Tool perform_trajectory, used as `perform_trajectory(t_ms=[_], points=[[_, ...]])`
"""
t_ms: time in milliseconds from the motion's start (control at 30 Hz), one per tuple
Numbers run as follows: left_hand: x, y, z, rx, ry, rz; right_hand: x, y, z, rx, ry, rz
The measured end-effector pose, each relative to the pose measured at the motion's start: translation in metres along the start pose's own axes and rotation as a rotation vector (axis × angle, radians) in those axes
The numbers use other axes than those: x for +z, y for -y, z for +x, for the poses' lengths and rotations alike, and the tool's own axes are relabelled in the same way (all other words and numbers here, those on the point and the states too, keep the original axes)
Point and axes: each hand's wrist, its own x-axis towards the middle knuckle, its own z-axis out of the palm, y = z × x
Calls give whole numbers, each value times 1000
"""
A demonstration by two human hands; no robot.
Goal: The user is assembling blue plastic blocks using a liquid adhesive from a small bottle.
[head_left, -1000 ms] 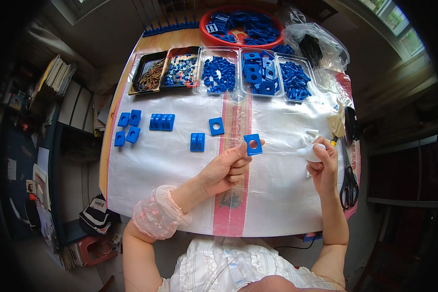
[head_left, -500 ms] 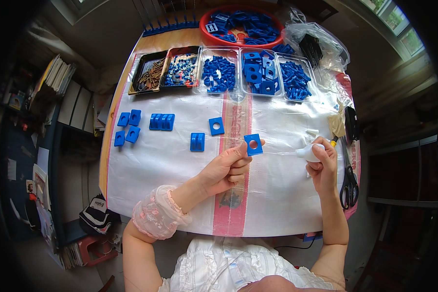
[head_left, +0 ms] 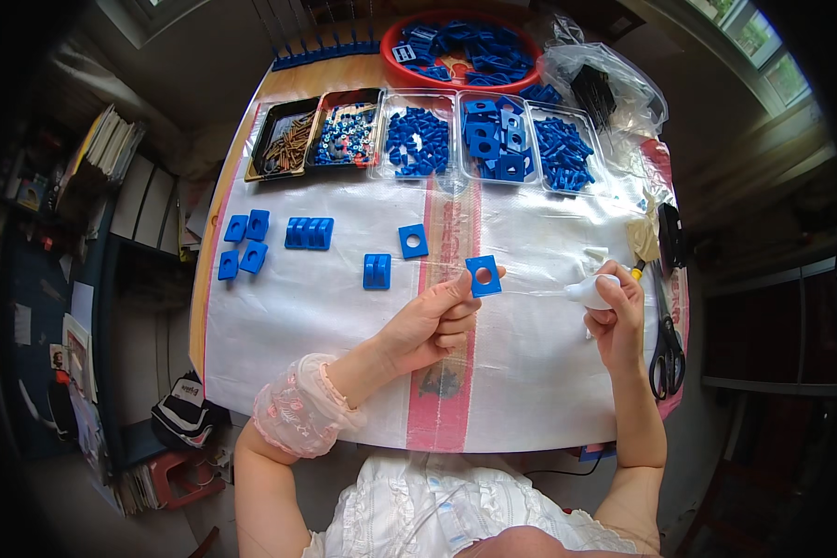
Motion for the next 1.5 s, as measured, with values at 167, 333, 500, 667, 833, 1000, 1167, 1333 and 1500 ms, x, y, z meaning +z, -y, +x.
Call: perform_trajectory(t_ms=[167, 333, 500, 667, 833, 1000, 1167, 1333, 1500], points=[[0, 0, 0, -3, -1, -11, 0, 1, 0, -6, 3, 12], [-2, 0, -1, -1, 2, -26, -6, 0, 3, 18, 1, 62], [1, 0, -2, 10, -15, -30, -2, 1, 6, -34, -51, 148], [-1, 2, -1, 25, -6, -56, -8, -1, 14, -174, 49, 181], [-1, 2, -1, 28, 4, -87, -10, 1, 22, -277, 69, 125], [-1, 1, 0, 34, 1, -82, -11, 8, 25, -281, 19, 33], [3, 1, -2, 39, -29, -33, -15, 18, 29, -267, 4, -76], [3, 2, -2, 36, -35, -29, -9, 27, 38, -259, 0, -215], [2, 2, -1, 35, -41, -38, 3, 34, 49, -282, 32, -437]])
